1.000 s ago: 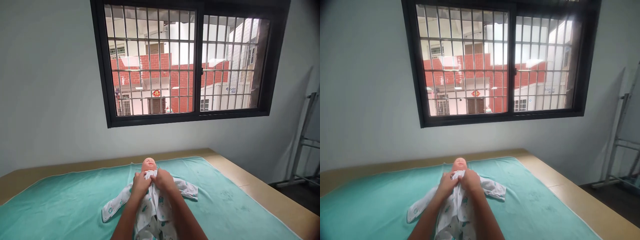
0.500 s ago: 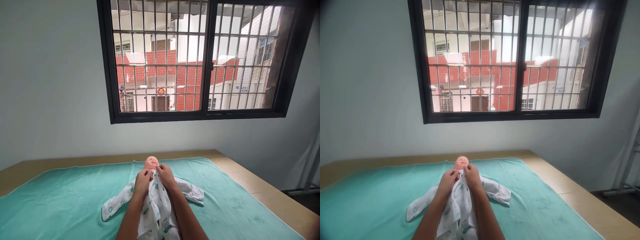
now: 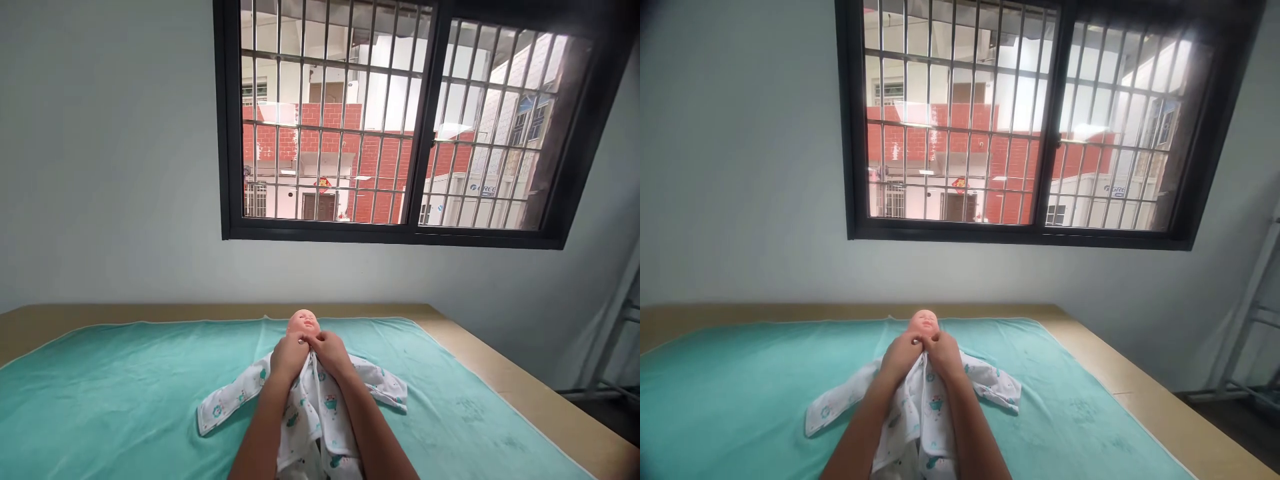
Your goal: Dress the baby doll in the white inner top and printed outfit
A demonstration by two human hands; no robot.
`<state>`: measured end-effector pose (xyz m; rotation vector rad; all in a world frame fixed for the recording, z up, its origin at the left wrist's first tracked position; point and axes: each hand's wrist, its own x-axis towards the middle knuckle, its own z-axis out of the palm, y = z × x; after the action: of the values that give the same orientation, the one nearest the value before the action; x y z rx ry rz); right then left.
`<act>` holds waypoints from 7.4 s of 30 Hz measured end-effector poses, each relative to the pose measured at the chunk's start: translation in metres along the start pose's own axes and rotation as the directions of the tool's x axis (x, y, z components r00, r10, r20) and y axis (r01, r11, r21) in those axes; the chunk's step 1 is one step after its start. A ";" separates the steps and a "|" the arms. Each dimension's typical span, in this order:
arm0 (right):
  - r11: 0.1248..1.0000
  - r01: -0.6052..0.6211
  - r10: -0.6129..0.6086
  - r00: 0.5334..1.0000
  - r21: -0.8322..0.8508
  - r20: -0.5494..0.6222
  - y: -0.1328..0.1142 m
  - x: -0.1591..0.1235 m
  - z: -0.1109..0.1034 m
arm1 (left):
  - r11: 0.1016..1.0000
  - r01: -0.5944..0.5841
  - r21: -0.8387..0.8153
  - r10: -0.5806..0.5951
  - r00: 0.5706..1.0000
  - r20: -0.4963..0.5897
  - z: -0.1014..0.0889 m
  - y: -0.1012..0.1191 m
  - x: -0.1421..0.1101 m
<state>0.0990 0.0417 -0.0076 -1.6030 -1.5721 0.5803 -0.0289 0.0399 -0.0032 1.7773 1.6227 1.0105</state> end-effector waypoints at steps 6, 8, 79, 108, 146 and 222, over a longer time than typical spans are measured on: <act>0.992 -0.057 0.055 0.998 0.108 0.019 0.006 0.004 0.000 | 0.990 -0.026 -0.140 0.017 0.998 -0.068 0.001 -0.007 0.002; 0.983 -0.074 0.072 0.997 0.170 0.022 0.008 0.005 0.001 | 0.981 -0.038 -0.190 0.023 0.997 -0.078 0.002 -0.009 0.003; 0.857 -0.140 0.057 0.982 0.497 0.179 -0.002 -0.012 -0.005 | 0.892 0.063 -0.448 -0.123 0.987 -0.107 0.016 -0.013 0.014; 0.936 -0.032 0.047 0.998 0.349 -0.035 0.003 -0.008 0.005 | 0.860 -0.011 -0.511 -0.061 0.991 -0.123 0.008 -0.003 0.003; 0.999 0.030 -0.037 0.965 -0.030 -0.260 0.016 -0.006 0.006 | 0.996 0.004 -0.091 -0.012 0.995 -0.096 0.009 0.001 0.002; 0.740 -0.137 0.173 0.985 0.659 0.011 0.017 -0.002 0.007 | 1.000 -0.008 -0.004 0.008 1.000 -0.012 0.001 0.003 0.001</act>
<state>0.1030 0.0428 -0.0254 -1.1811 -1.0143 1.0444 -0.0262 0.0403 -0.0018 1.7796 1.6207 1.0295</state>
